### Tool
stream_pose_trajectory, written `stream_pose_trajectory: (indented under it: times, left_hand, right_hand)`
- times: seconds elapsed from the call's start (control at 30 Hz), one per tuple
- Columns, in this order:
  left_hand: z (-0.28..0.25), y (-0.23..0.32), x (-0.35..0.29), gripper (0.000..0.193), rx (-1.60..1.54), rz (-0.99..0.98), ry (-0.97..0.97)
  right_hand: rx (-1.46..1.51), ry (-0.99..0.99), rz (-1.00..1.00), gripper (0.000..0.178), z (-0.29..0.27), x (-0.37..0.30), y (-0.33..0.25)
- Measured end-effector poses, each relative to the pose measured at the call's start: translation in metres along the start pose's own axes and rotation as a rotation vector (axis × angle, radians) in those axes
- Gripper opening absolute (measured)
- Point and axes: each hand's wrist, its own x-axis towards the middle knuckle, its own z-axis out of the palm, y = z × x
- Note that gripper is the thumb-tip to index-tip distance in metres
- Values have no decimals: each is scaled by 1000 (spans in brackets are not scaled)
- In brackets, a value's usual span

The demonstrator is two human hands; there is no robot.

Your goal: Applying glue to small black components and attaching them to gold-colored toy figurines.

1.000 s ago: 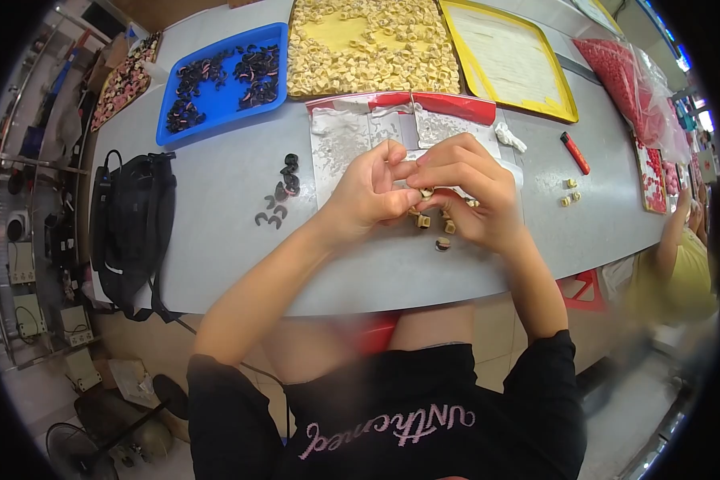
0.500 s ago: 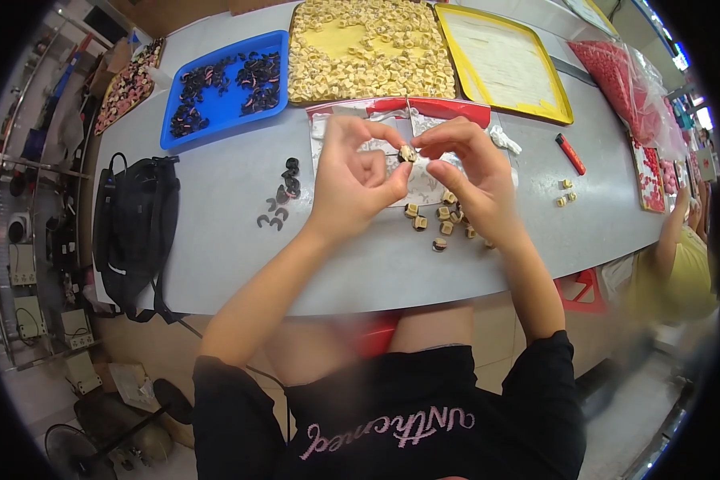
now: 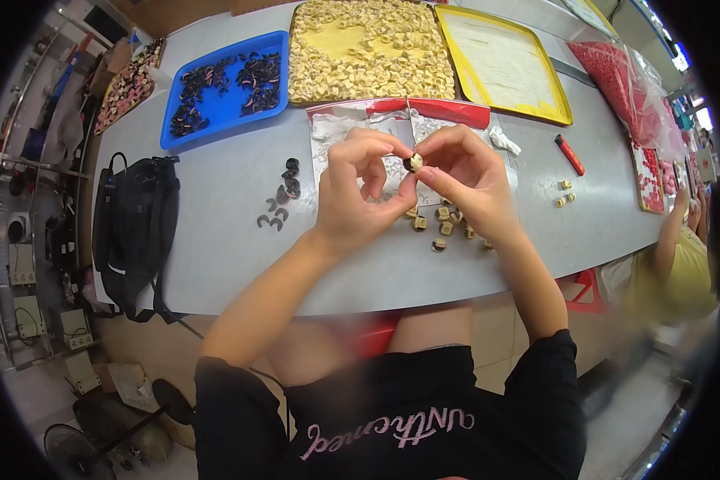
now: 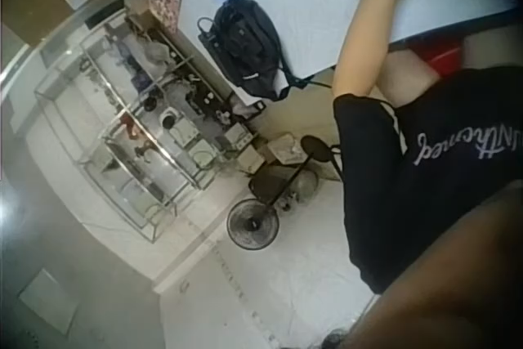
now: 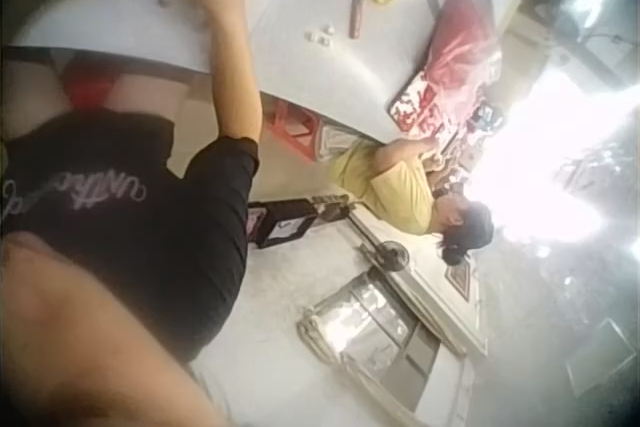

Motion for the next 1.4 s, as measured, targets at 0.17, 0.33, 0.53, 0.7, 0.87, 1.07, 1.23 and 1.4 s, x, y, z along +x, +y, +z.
stream_pose_trajectory:
  times: [0.17,0.33,0.53,0.7,0.87,1.07,1.23,1.4]
  left_hand:
    - [0,-1,0,54,9,3,-8]
    - [-1,0,0,54,33,8,-26]
    - [-3,4,-1,58,13,-69,-32]
    - [-3,5,-2,57,76,-53,-31]
    - [-5,6,-2,58,73,-66,-55]
    - [-3,6,-2,60,90,-37,-73]
    - [-3,5,-2,61,74,-29,-80]
    - [1,-1,-3,54,37,45,-30]
  right_hand:
    - [-21,-6,-25,24,-1,0,1]
    - [-58,-15,-58,25,-1,0,1]
    - [-39,-30,-65,27,1,-1,2]
    - [-50,-36,-84,27,0,-2,3]
    - [-37,-38,-82,28,3,-1,1]
    - [-30,-53,-91,29,0,-1,3]
    - [-31,-61,-103,30,-1,-1,3]
    - [-49,-72,-77,30,-1,0,0]
